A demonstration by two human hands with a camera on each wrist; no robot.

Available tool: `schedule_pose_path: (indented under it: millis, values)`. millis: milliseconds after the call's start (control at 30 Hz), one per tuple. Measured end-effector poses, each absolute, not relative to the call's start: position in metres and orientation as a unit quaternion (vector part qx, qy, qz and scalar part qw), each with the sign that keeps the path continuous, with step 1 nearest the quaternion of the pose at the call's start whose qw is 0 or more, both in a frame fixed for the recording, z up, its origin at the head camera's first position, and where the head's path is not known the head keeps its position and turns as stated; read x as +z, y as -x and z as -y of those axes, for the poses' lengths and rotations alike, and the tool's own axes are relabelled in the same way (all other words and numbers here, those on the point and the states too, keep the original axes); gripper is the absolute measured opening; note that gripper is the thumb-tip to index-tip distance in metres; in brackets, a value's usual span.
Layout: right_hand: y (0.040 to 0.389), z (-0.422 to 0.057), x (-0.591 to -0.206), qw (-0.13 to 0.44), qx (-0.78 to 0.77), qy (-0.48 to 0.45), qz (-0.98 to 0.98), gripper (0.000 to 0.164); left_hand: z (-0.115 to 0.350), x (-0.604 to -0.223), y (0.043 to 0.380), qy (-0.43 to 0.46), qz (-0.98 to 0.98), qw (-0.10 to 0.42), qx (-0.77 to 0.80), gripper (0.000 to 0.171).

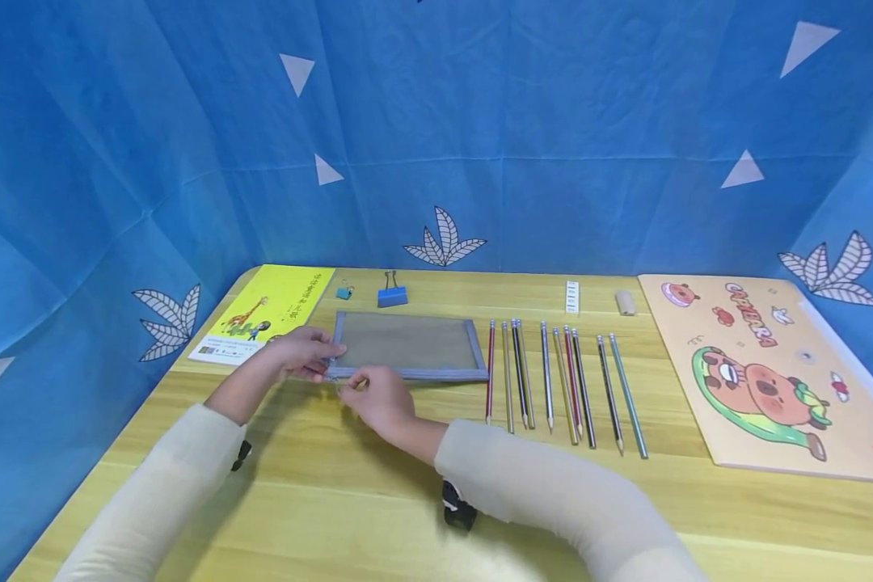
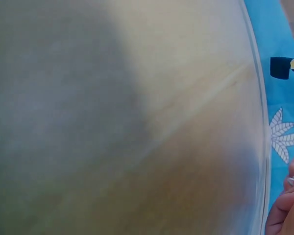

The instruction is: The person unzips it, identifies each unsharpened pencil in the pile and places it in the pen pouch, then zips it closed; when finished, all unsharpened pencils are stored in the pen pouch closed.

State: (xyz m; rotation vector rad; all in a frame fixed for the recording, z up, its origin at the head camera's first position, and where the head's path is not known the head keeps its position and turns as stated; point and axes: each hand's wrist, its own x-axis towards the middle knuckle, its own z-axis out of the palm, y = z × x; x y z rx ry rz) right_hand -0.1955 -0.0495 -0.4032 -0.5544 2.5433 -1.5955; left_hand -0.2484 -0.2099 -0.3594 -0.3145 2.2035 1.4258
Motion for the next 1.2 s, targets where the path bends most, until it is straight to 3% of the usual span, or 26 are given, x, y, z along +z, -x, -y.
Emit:
schedule_pose_path:
  millis: [433,733,1200]
  values:
    - [0.2,0.036,-0.4,-0.011,-0.484,0.2,-0.852,0.004,0.207,-0.368,0.249,0.13,-0.81,0.213,0.53,0.021]
    - [0.2,0.034,-0.403,-0.02,-0.501,0.207,-0.84,0.005,0.199,-0.375,0.247,0.13,-0.843,0.099,0.513,0.051]
    - [0.205,0.032,-0.403,-0.023,-0.506,0.195,-0.84,0.006,0.192,-0.377,0.244,0.115,-0.852,0.001,0.511,0.063]
